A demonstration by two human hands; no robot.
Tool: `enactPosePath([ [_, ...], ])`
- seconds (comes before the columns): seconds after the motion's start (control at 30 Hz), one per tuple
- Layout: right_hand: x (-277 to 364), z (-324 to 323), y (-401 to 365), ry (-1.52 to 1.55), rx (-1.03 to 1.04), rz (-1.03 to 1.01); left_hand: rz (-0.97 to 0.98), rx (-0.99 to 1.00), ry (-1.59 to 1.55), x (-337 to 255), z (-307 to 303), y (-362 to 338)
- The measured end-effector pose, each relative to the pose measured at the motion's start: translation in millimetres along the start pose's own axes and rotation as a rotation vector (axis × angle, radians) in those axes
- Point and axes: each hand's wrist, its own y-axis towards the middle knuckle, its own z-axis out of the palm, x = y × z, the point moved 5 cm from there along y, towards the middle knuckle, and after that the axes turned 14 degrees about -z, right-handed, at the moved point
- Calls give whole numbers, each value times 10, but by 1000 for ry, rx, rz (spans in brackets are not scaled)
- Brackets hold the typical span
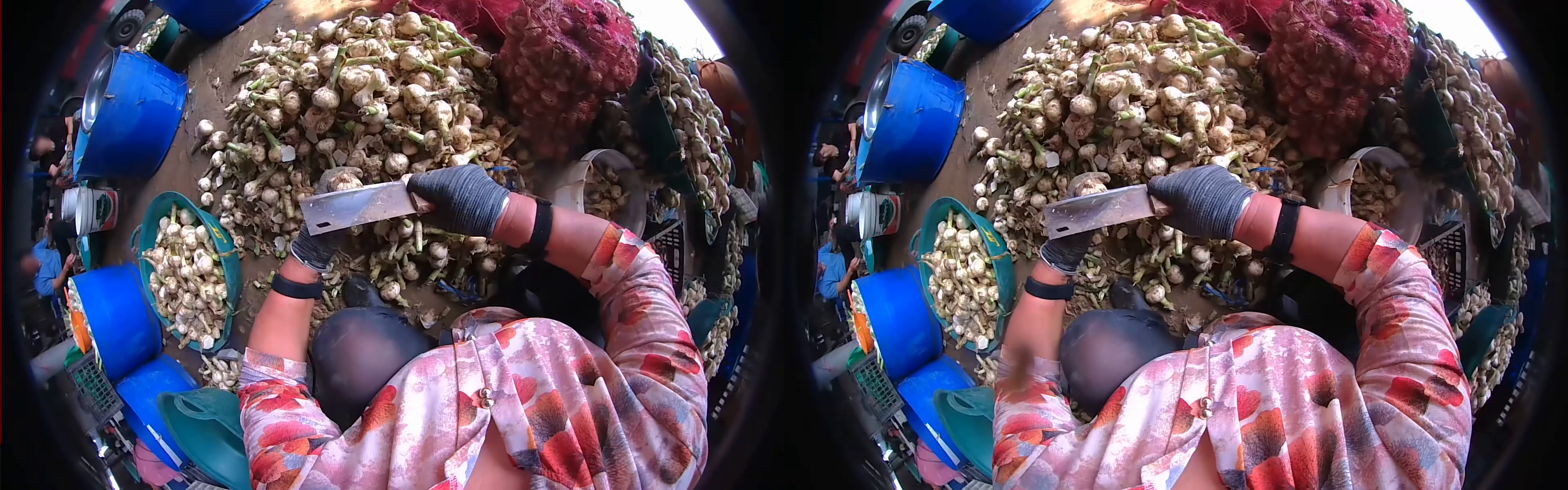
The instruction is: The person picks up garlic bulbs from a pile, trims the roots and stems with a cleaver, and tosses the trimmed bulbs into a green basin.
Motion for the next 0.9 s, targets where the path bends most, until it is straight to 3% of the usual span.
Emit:
enactPosePath([
  [0.07,51,70,41,10,-8,7,12,-8,67,-92,13,-69],
  [0.2,157,82,59,35,38,22,36,-59,602,-154,72,-217],
  [0.3,148,96,55,18,59,19,20,-60,555,-364,203,-262],
  [0.33,111,131,39,9,59,12,138,-107,628,-425,267,-297],
  [0.43,-74,307,-24,-31,60,6,166,-130,415,-288,295,-331],
  [0.53,-164,338,-23,-46,90,-7,226,-270,482,-736,439,-313],
  [0.63,-640,461,-107,-27,-44,245,-32,-271,183,-922,466,-396],
  [0.67,-958,443,-221,-101,-9,343,221,-319,412,-1199,516,-465],
  [0.7,-1057,458,-307,-79,21,372,201,-343,396,-1203,476,-441],
  [0.8,-513,291,-113,449,-191,351,165,-365,320,-1048,395,-286],
  [0.83,-321,334,-5,836,-202,403,165,-398,445,-1009,435,-220],
  [0.9,-127,435,112,1112,-72,469,391,-426,840,-1222,563,-127],
])
